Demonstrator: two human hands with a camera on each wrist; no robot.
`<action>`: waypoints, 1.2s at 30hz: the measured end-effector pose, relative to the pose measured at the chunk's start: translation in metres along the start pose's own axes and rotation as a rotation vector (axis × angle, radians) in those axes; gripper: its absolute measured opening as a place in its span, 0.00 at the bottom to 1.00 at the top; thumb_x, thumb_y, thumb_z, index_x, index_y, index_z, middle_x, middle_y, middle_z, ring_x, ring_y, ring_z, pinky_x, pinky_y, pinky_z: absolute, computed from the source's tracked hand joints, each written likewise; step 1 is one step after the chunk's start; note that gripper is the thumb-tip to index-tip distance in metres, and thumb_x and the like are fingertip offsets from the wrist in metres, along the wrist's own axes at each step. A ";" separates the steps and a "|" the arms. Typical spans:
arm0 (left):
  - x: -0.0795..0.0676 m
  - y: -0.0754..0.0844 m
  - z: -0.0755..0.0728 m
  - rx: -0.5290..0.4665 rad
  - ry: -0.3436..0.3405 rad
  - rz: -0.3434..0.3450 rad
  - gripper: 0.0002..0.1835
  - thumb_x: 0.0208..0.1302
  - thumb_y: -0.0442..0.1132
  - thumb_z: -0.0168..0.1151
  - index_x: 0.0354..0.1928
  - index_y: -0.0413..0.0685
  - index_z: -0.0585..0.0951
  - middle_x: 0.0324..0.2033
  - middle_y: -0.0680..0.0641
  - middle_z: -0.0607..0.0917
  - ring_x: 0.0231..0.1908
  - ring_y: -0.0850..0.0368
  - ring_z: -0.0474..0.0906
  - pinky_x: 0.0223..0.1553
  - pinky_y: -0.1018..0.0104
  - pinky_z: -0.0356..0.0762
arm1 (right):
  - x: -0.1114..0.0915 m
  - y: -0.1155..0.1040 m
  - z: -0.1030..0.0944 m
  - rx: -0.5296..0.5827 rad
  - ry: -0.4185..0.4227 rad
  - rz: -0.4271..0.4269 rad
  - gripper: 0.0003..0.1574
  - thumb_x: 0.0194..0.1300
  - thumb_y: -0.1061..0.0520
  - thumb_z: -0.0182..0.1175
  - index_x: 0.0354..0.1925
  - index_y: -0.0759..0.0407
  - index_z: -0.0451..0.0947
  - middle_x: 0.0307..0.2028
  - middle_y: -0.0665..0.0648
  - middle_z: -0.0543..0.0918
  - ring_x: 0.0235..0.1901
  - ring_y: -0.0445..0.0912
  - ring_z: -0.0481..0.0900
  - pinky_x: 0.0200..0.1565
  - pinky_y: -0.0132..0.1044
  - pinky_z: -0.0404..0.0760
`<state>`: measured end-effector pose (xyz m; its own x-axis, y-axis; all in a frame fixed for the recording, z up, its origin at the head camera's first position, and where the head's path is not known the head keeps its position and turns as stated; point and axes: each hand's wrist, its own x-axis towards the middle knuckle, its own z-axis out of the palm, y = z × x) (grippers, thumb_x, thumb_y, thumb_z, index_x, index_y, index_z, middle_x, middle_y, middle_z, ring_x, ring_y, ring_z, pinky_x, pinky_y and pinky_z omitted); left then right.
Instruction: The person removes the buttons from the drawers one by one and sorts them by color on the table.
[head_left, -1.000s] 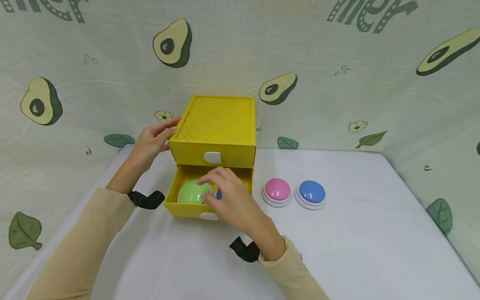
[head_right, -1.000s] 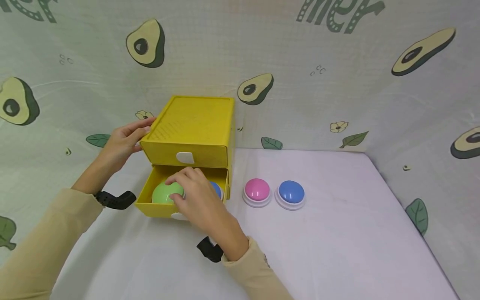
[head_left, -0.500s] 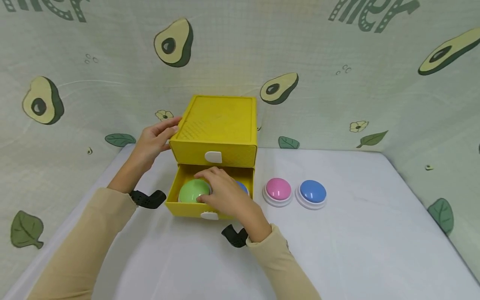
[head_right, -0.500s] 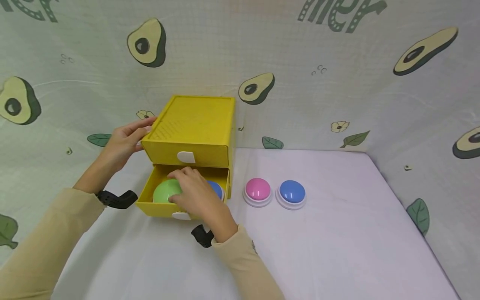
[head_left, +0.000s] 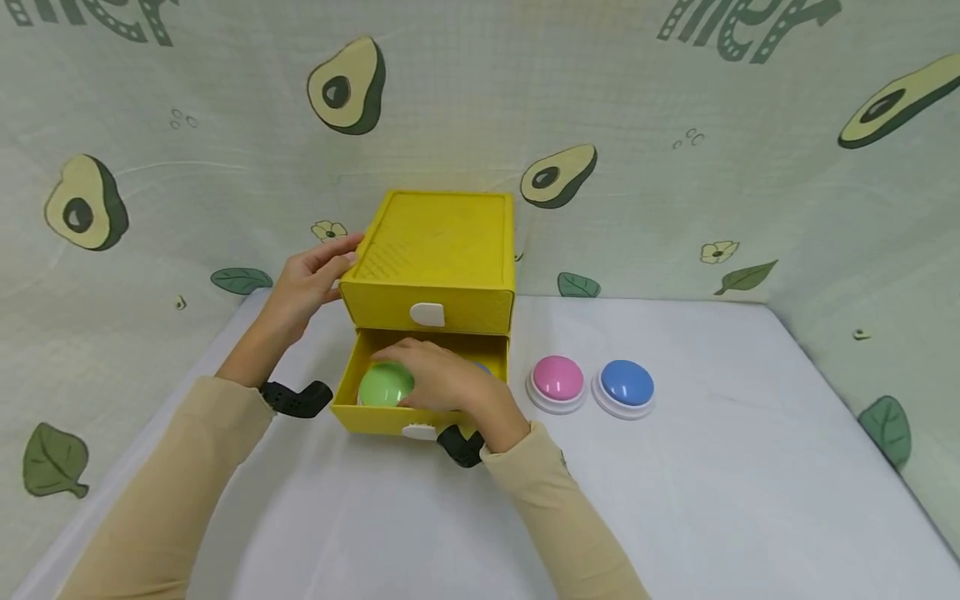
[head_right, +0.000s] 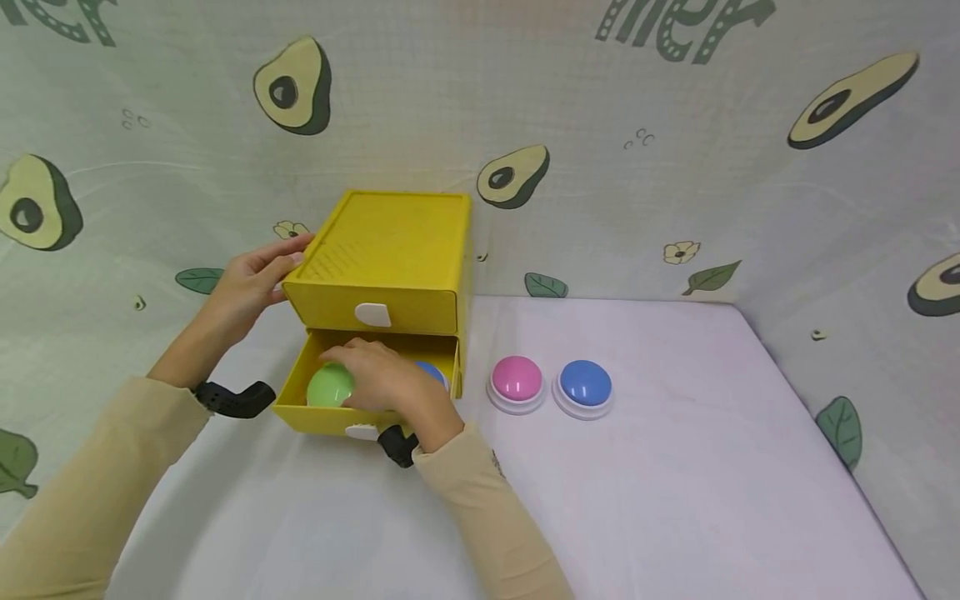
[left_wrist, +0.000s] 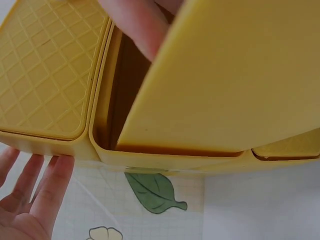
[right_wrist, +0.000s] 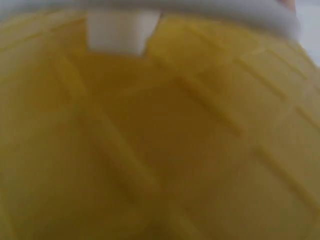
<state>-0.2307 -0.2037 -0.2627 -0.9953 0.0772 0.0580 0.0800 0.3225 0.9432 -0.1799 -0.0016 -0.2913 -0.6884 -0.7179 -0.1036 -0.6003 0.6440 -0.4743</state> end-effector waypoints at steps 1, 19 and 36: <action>0.000 0.000 0.000 0.000 0.000 0.000 0.29 0.67 0.56 0.49 0.68 0.59 0.64 0.69 0.51 0.62 0.59 0.56 0.69 0.61 0.52 0.69 | 0.001 0.000 0.000 -0.004 -0.011 -0.011 0.37 0.57 0.59 0.65 0.64 0.50 0.66 0.64 0.52 0.68 0.61 0.46 0.65 0.63 0.36 0.66; 0.000 -0.001 0.001 0.005 -0.001 -0.001 0.29 0.67 0.56 0.49 0.68 0.60 0.64 0.69 0.51 0.62 0.59 0.56 0.69 0.61 0.52 0.69 | 0.002 0.004 0.004 -0.057 -0.021 -0.045 0.31 0.59 0.61 0.63 0.60 0.44 0.73 0.62 0.52 0.70 0.60 0.48 0.65 0.63 0.37 0.65; -0.001 0.001 0.000 0.011 0.000 -0.002 0.29 0.67 0.56 0.49 0.68 0.60 0.63 0.69 0.51 0.61 0.58 0.58 0.70 0.61 0.51 0.69 | -0.001 -0.001 0.005 -0.118 0.055 0.012 0.32 0.56 0.51 0.66 0.60 0.46 0.72 0.56 0.52 0.73 0.52 0.47 0.72 0.59 0.35 0.70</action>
<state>-0.2292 -0.2038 -0.2619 -0.9955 0.0765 0.0557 0.0781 0.3327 0.9398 -0.1766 -0.0027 -0.2956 -0.7147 -0.6969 -0.0593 -0.6336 0.6810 -0.3671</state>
